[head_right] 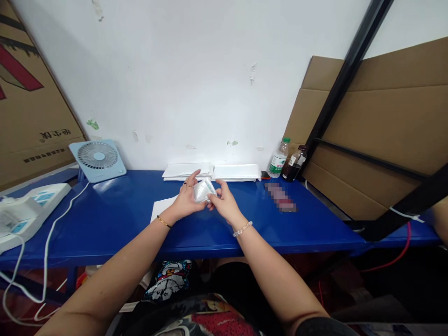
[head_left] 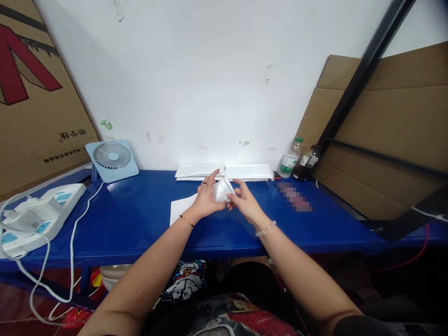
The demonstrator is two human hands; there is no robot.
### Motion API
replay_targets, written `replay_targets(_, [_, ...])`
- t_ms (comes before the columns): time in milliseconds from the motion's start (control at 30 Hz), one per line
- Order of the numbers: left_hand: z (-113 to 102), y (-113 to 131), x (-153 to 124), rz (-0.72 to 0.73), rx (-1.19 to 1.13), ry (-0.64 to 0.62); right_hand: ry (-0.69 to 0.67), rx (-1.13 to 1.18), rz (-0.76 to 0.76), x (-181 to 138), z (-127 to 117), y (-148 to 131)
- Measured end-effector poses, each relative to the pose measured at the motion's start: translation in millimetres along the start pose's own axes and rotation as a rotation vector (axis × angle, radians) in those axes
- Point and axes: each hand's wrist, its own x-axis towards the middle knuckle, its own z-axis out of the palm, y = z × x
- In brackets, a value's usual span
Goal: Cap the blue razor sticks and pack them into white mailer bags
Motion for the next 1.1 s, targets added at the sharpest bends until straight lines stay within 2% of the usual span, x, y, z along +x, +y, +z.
replay_targets(133, [-18,-3,6,-0.052,-0.118,0.037,0.024,-0.137,-0.134,12,-15,-37])
replay_targets(233, [-32,-9,11,-0.153,-0.304,-0.001,0.056,-0.208,-0.355,14,-29,-71])
replay_targets(367, [-30,-11,12,-0.183,-0.649,-0.224,-0.053,-0.362,-0.456,8,-35,-109])
replay_targets(433, [-23,-8,11,-0.200,-0.788,-0.330,-0.066,-0.418,-0.477,5,-35,-121])
replay_targets(500, [-16,-5,8,-0.227,-0.869,-0.380,-0.052,-0.459,-0.505,3,-34,-128])
replay_targets(600, [-9,0,4,-0.263,-0.944,-0.382,0.065,-0.477,-0.549,3,-37,-130])
replay_targets(733, [-8,-1,1,-0.354,-1.062,-0.374,0.229,-0.393,-0.530,9,-44,-116])
replay_targets(900, [-10,-6,0,-0.433,-1.097,-0.463,0.299,-0.250,-0.483,11,-51,-93])
replay_targets(1000, [-12,-10,-1,-0.464,-1.095,-0.512,0.246,-0.265,-0.523,4,-54,-87])
replay_targets(1100, [-11,-15,-3,-0.494,-1.129,-0.586,0.023,-0.324,-0.585,-6,-61,-87])
